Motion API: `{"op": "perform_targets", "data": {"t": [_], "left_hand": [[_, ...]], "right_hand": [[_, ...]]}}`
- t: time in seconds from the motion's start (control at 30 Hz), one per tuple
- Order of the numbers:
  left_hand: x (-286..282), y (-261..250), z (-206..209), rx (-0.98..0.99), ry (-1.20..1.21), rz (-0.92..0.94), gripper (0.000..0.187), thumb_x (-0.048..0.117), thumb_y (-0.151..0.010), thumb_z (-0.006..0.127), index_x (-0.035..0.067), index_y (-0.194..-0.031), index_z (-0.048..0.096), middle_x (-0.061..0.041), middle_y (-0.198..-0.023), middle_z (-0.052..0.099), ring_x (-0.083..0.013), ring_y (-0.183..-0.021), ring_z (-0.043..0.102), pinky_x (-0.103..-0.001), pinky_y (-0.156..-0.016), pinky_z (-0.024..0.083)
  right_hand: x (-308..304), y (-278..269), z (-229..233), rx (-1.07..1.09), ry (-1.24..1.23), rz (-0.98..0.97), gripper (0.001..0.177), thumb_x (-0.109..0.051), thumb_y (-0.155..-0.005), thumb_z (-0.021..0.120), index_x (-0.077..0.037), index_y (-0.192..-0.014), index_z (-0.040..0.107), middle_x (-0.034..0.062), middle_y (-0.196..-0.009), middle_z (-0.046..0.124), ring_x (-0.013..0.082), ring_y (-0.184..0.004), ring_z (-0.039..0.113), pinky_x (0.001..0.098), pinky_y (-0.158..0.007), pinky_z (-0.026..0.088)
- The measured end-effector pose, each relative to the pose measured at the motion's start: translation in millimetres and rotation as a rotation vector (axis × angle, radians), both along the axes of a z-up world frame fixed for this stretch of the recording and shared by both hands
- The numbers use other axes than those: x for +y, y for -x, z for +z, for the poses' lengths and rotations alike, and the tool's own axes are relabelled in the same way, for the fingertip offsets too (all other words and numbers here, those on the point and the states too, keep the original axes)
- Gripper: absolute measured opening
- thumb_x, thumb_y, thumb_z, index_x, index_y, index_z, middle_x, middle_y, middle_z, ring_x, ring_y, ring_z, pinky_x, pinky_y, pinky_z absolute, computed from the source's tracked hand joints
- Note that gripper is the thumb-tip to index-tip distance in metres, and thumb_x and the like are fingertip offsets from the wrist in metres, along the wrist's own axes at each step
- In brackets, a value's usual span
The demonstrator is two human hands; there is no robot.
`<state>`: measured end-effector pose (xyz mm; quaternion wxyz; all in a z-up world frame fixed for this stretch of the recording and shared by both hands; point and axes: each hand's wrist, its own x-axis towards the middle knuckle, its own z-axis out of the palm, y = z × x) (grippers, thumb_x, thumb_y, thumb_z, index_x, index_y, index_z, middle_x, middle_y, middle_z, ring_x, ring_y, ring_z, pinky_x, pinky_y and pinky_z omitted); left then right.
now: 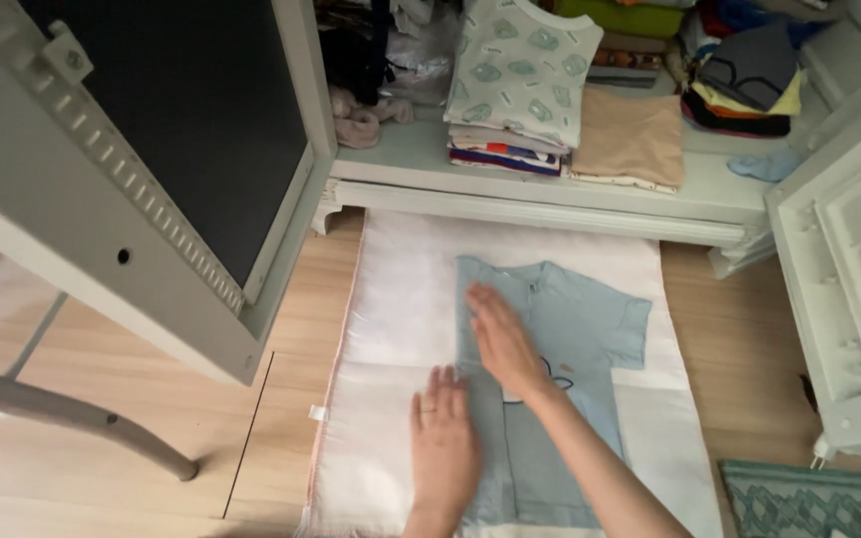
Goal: Folding small t-shirts and placing them into a closet.
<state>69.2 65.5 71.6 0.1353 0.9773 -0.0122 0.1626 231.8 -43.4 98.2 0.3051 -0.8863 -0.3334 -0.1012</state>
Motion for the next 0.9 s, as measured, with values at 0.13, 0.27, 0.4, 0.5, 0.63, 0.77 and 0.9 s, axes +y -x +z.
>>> {"op": "perform_targets", "data": {"t": [0.13,0.27,0.4,0.5,0.63,0.77,0.9], "left_hand": [[-21.2,-12.3,-5.0,-0.103,-0.121,0.005,0.076,0.025,-0.085,0.041,-0.003,-0.155,0.033,-0.015,-0.167,0.029,-0.0272,-0.161,0.013,-0.056,-0.126,0.011],[-19.7,-10.1,-1.5,-0.165,-0.158,0.110,0.073,0.046,-0.100,0.038,0.008,-0.161,0.028,-0.007,-0.170,0.026,-0.0206,-0.159,0.019,-0.049,-0.127,0.014],[-21.0,-11.4,2.2,-0.146,-0.147,0.139,0.074,0.047,-0.098,0.039,0.007,-0.159,0.030,-0.011,-0.171,0.024,-0.0247,-0.159,0.018,-0.052,-0.128,0.013],[-20.3,-11.8,-0.2,-0.164,-0.172,0.145,0.071,0.047,-0.101,0.034,0.007,-0.159,0.029,-0.011,-0.171,0.024,-0.0242,-0.159,0.020,-0.052,-0.127,0.014],[-13.7,-22.3,-28.7,-0.147,-0.186,0.165,0.082,0.052,-0.092,0.043,0.012,-0.161,0.025,-0.007,-0.172,0.020,-0.0215,-0.160,0.017,-0.050,-0.128,0.011],[33.1,-55.1,-52.9,0.135,0.776,0.072,0.045,0.025,-0.105,0.031,0.008,-0.131,0.063,-0.017,-0.135,0.061,-0.0314,-0.126,0.056,-0.047,-0.106,0.040],[76.9,-59.8,17.5,0.023,0.823,0.281,0.027,0.020,-0.101,0.043,0.014,-0.112,0.067,-0.012,-0.102,0.073,-0.0343,-0.107,0.057,-0.046,-0.095,0.045]], "right_hand": [[1.6,8.0,-7.5,0.151,0.055,0.062,0.050,-0.022,-0.109,0.036,-0.005,-0.156,0.038,0.0125,-0.166,0.033,0.0283,-0.156,0.026,0.0418,-0.124,0.025],[4.3,-8.1,-12.3,0.145,0.322,0.048,0.060,-0.040,-0.110,0.026,-0.012,-0.162,0.025,0.0044,-0.171,0.021,0.0230,-0.158,0.016,0.0419,-0.123,0.017],[23.5,-51.8,-16.3,0.191,0.527,-0.024,0.066,-0.049,-0.107,0.013,-0.019,-0.166,0.009,-0.0034,-0.173,0.006,0.0148,-0.159,0.002,0.0392,-0.125,0.003],[36.1,-74.0,-8.4,0.226,0.538,-0.033,0.065,-0.047,-0.107,0.012,-0.021,-0.165,0.003,-0.0067,-0.174,-0.002,0.0177,-0.160,-0.003,0.0433,-0.127,0.002],[38.6,-69.7,-10.8,0.251,0.552,-0.045,0.066,-0.048,-0.107,0.013,-0.021,-0.166,0.001,-0.0061,-0.173,-0.007,0.0180,-0.160,-0.007,0.0432,-0.127,0.001],[18.7,-27.6,-19.2,0.103,0.497,0.092,0.063,-0.044,-0.109,0.016,-0.015,-0.164,0.014,0.0034,-0.172,0.016,0.0309,-0.158,0.008,0.0504,-0.124,0.009],[-7.1,49.8,-35.6,-0.069,0.496,0.221,0.061,-0.037,-0.107,0.042,-0.018,-0.163,0.026,0.0035,-0.170,0.025,0.0319,-0.156,0.017,0.0530,-0.122,0.012]]}}
